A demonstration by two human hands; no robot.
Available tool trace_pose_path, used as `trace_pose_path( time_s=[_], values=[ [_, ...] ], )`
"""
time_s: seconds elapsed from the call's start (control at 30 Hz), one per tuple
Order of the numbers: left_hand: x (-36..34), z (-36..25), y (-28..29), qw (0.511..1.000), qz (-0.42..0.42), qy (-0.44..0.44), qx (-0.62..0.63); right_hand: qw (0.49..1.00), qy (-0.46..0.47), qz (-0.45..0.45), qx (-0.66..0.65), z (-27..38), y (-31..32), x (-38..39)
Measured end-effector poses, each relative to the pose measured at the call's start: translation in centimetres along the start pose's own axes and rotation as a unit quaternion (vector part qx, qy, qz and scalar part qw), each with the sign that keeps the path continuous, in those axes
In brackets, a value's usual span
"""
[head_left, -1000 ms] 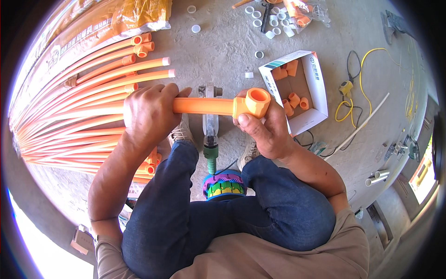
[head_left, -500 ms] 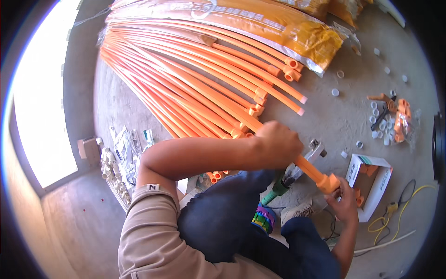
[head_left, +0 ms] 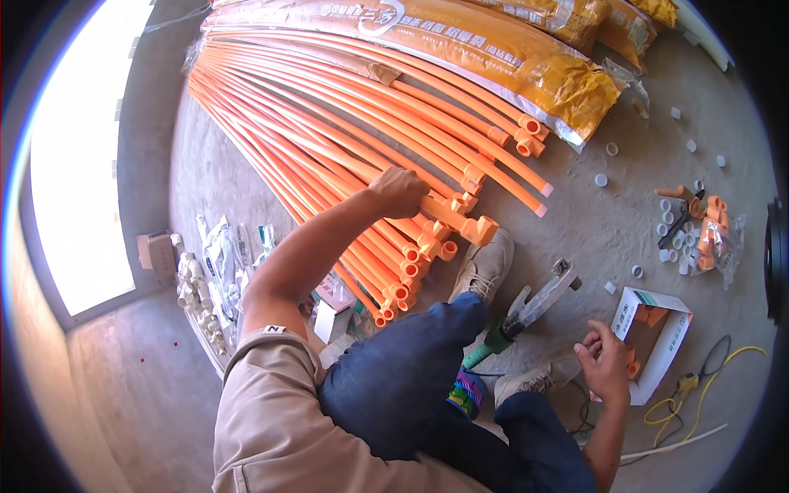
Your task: The person joins orange plastic pipes with connectors by heating them using a thermal fusion tool and then pressing them together by hand.
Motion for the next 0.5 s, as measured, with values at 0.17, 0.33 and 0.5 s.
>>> trace_pose_path(
  time_s=[0.17, 0.33, 0.5],
  values=[
    [3.3, 2.9, -1.9, 0.999, -0.002, -0.037, 0.035, 1.000, 0.012, 0.005, 0.011, 1.2, -0.8, -1.0],
    [4.6, 6.2, -0.1, 0.991, -0.124, -0.033, 0.042, 1.000, 0.017, 0.013, 0.008, 2.1, -0.8, -0.8],
    [4.8, 9.8, -4.4, 0.998, -0.025, 0.048, -0.013, 0.999, 0.008, 0.028, 0.016, 1.7, -1.6, -1.2]
  ],
)
Point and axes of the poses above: each hand's wrist, its own x-axis away from the middle knuckle, its own y-axis out of the back of the hand, z = x × y, the point moved 10 cm from there along -x, towards the middle knuckle, and after that the axes turned 1 degree about -y, right-handed, at the moved point
